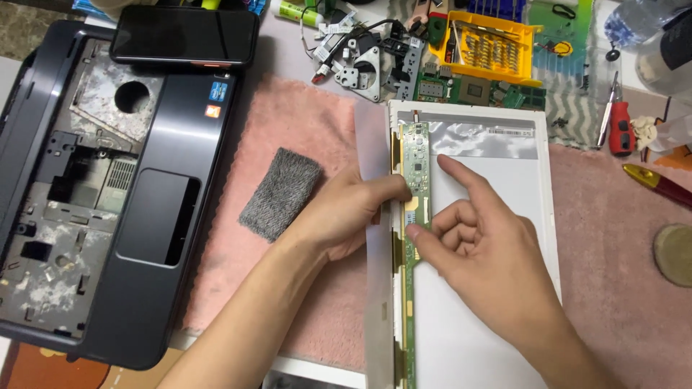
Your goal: The person handles a laptop screen and a white plastic frame on a cluttered workbench. They align the frame with the screen, flip the assembly to access the back, and use a small metal tool to pry and adjust a ribbon cable on the circuit board. The person then flips the screen back over and continues to manipulate the components.
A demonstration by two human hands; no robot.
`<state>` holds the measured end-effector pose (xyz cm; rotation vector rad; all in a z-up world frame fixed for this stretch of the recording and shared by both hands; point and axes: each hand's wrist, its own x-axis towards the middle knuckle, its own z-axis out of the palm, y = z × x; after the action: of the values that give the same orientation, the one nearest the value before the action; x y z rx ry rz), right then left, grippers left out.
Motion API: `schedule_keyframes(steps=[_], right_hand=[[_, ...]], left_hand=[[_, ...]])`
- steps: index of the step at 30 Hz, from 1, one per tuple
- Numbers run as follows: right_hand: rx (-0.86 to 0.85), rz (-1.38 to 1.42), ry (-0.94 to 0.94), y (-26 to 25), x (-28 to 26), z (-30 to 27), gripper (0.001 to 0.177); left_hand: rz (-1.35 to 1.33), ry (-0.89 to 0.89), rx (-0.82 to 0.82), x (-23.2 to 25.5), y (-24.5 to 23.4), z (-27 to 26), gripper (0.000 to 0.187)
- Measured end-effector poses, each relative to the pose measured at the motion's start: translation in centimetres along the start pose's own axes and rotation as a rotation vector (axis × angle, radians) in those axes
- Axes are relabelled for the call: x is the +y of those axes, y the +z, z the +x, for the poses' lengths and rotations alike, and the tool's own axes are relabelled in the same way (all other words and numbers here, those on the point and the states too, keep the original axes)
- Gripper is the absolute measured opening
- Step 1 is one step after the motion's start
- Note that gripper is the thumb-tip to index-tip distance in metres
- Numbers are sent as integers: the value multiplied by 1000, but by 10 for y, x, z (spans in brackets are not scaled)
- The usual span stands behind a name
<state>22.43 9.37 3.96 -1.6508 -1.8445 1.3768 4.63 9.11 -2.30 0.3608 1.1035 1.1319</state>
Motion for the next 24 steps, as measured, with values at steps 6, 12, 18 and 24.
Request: schedule_keyframes(steps=[6,12,18,24], right_hand=[[88,-148,-28,4,0,-4,85],[8,-100,-165,4,15,-13,80],[-108,-43,163,10,17,-52,113],[2,-285,-53,18,51,-95,100]], left_hand=[[-71,35,-104,-1,-5,-1,25],[-75,64,-142,-10,-11,7,14],[20,47,-80,1,-7,-2,7],[-20,58,-131,-6,-10,4,7]])
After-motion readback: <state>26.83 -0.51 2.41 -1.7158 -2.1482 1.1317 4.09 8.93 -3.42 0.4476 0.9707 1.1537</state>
